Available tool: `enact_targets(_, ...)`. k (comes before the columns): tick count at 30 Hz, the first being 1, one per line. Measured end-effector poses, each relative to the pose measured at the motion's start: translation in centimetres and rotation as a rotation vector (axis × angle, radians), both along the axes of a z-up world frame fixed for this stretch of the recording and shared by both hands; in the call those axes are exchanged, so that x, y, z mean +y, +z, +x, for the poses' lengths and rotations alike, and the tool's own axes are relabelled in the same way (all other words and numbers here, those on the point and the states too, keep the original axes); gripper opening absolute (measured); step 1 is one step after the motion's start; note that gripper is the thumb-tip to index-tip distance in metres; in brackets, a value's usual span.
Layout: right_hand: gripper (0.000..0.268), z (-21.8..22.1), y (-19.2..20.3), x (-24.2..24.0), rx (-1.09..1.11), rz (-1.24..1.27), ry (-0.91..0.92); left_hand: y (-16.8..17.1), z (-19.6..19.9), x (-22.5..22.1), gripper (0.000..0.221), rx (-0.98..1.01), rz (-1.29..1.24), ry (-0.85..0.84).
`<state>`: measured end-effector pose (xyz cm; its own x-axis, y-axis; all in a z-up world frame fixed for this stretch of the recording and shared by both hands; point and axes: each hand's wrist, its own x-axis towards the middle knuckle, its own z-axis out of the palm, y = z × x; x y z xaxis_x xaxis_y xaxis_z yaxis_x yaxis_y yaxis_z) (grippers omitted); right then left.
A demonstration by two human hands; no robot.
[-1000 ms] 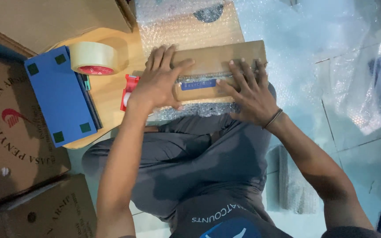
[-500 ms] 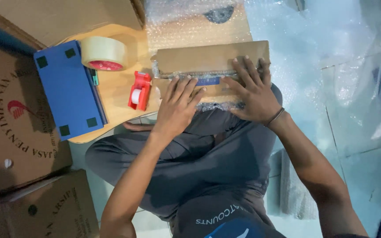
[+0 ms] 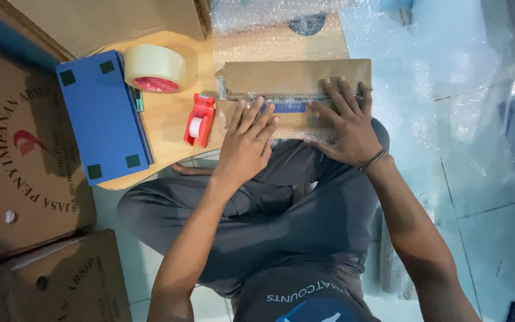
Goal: Wrapping a small cardboard box with bubble wrap and securing it with adhesive tape
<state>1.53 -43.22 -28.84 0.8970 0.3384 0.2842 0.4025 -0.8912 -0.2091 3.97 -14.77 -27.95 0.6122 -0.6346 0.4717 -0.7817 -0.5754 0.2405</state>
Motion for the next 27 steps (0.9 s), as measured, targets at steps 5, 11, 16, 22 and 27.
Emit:
enact_targets(5, 0.077, 0.0, -0.4, -0.3, 0.07, 0.018, -0.008, 0.1, -0.2, 0.3, 0.066, 0.026, 0.076, 0.002)
enact_targets(11, 0.08, 0.0, -0.4, -0.5, 0.077, 0.014, 0.008, -0.3, -0.2, 0.1, 0.055, 0.028, 0.114, 0.029)
enact_targets(16, 0.083, -0.3, 1.1, 0.0, 0.166, -0.036, -0.02, 0.1, -0.6, 0.0, 0.042, 0.023, 0.067, 0.071)
enact_targets(22, 0.094, -0.6, 2.3, 0.5, 0.279, -0.139, -0.074, 1.2, -0.6, 0.2, 0.036, -0.001, 0.01, 0.064)
enact_targets(27, 0.082, -1.4, 3.2, 0.9, 0.13, -0.118, 0.006, 1.7, -0.7, 0.6, 0.016, -0.092, -0.031, 0.131)
